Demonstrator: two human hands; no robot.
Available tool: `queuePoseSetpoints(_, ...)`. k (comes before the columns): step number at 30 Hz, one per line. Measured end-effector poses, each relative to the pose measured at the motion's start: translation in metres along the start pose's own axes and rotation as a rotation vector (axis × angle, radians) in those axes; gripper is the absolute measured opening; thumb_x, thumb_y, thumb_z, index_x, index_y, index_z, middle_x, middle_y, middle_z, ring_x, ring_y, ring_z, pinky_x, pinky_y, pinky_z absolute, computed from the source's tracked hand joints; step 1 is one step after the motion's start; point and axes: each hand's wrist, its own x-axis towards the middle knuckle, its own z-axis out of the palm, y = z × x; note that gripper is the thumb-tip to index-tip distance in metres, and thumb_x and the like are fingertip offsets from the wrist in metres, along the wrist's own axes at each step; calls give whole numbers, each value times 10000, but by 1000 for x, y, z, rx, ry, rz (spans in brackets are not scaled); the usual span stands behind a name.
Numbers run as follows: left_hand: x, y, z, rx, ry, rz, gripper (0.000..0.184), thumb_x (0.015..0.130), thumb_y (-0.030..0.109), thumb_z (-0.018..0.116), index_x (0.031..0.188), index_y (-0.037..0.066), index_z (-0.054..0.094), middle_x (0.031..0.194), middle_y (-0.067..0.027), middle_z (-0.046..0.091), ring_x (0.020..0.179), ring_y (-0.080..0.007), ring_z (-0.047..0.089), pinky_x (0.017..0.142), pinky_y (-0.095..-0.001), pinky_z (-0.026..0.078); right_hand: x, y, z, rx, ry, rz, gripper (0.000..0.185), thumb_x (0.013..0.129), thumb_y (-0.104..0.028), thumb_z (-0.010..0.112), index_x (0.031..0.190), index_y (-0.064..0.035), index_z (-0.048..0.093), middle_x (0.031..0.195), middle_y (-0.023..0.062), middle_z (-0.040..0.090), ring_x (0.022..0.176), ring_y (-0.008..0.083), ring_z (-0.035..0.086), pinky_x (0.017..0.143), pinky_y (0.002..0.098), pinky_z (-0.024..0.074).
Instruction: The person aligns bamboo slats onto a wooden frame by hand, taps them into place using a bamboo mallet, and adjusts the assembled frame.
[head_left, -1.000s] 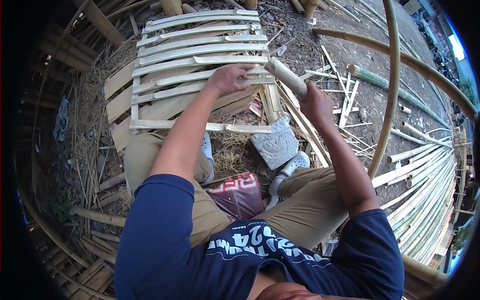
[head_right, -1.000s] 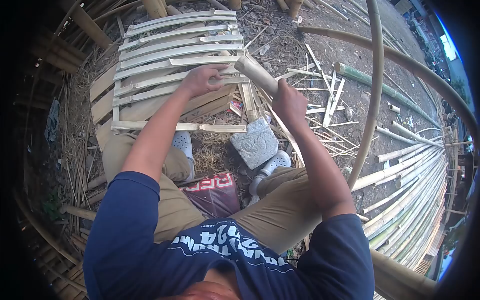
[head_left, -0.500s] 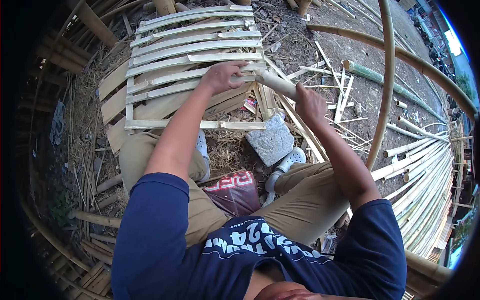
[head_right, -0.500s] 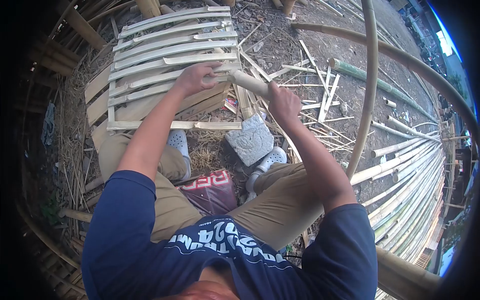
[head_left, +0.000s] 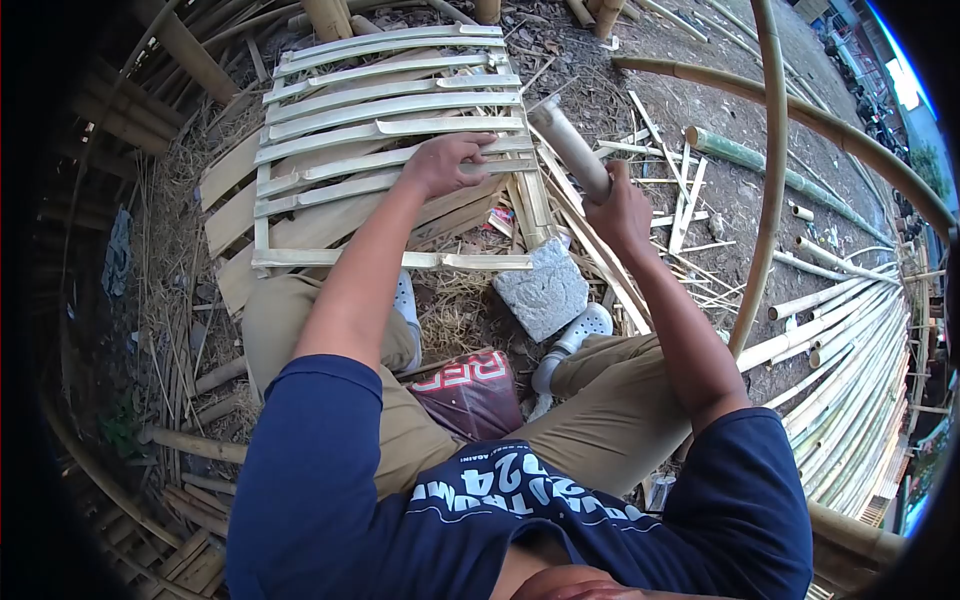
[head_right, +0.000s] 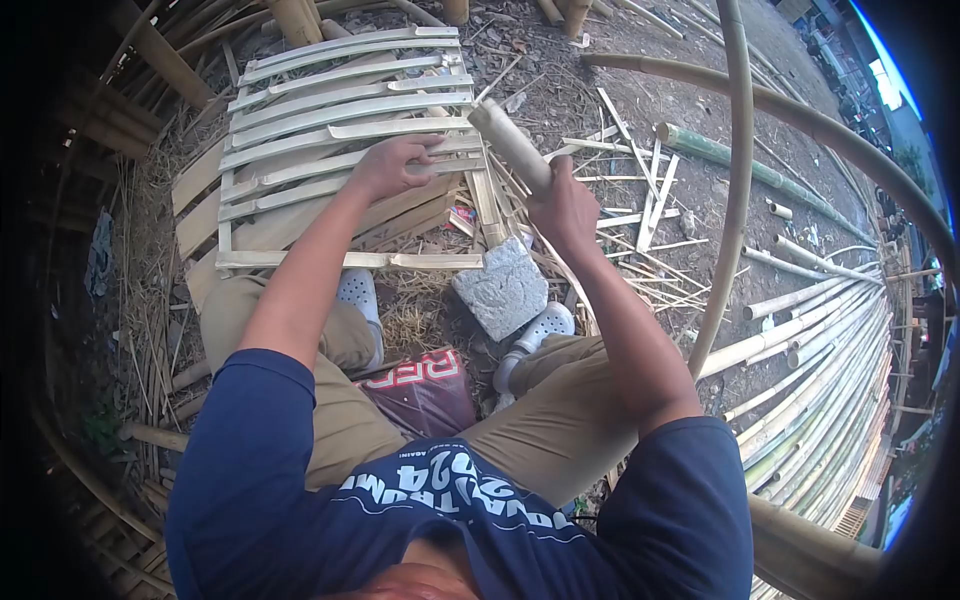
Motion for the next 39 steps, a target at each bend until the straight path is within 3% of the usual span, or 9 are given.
queuePoseSetpoints(1, 0, 0, 0, -2, 8, 1, 265, 839, 276, 828, 941, 47, 742, 1493, -3, 657, 1260, -240, 680, 1054, -365, 556, -1, -9, -6, 128, 120, 27, 452, 847, -218, 754, 1234, -75, 569, 922, 257, 750, 865, 455, 745, 735, 560, 553)
queuePoseSetpoints(4, 0, -2, 0, -1, 16, 48, 261, 846, 267, 833, 939, 43, 737, 1483, -1, 664, 1285, -232, 667, 1073, -362, 550, 1, 7, 4, -237, -282, -112, 321, 812, -151, 732, 1086, -41, 609, 893, 263, 739, 830, 458, 735, 724, 570, 556)
queuePoseSetpoints(5, -1, -2, 1, -9, 4, 38, 262, 845, 267, 833, 942, 43, 739, 1483, -1, 664, 1285, -232, 667, 1071, -362, 551, -6, 15, 15, -184, -221, -117, 301, 794, -124, 718, 1062, -37, 612, 882, 252, 737, 828, 452, 732, 727, 567, 560)
queuePoseSetpoints(17, 1, -4, 3, -32, 6, -1, 265, 824, 263, 835, 954, 47, 752, 1472, 6, 670, 1250, -221, 680, 1050, -362, 560, -5, 11, 10, -164, -300, -15, 390, 794, -226, 751, 1127, -62, 629, 973, 242, 752, 918, 445, 737, 817, 563, 578)
queuePoseSetpoints(21, 1, -10, 5, -8, 23, 30, 256, 824, 258, 838, 949, 51, 753, 1466, -16, 674, 1266, -224, 674, 1057, -367, 557, -12, -11, -9, 146, 155, -30, 411, 801, -156, 756, 1170, -21, 636, 909, 259, 752, 859, 441, 754, 759, 543, 583)
queuePoseSetpoints(22, 2, -9, 1, -14, 18, 18, 254, 821, 249, 841, 951, 51, 750, 1461, -22, 677, 1270, -226, 674, 1062, -364, 555, -14, -3, 0, 157, 104, -47, 366, 812, -132, 736, 1140, -8, 630, 878, 256, 745, 821, 446, 747, 727, 544, 572)
queuePoseSetpoints(23, 1, -4, 1, -29, -2, 5, 251, 819, 241, 844, 953, 52, 747, 1456, -29, 681, 1274, -229, 675, 1067, -361, 553, -6, 21, 11, -261, -247, -192, 338, 818, -148, 725, 1114, -18, 625, 863, 243, 745, 792, 456, 739, 716, 560, 567)
queuePoseSetpoints(36, 2, -2, 2, -33, 15, -23, 270, 805, 250, 849, 955, 47, 753, 1444, 11, 691, 1204, -212, 704, 1008, -351, 580, -9, 9, 2, -183, -339, -3, 414, 790, -222, 763, 1129, -34, 617, 972, 230, 763, 926, 435, 748, 831, 543, 579)
queuePoseSetpoints(39, 0, -3, 5, -31, 33, 8, 282, 802, 262, 854, 961, 52, 753, 1427, 17, 702, 1176, -212, 716, 992, -353, 587, -7, 7, -3, -104, -172, 52, 411, 810, -257, 780, 1123, -45, 620, 926, 249, 751, 910, 458, 738, 820, 555, 567)
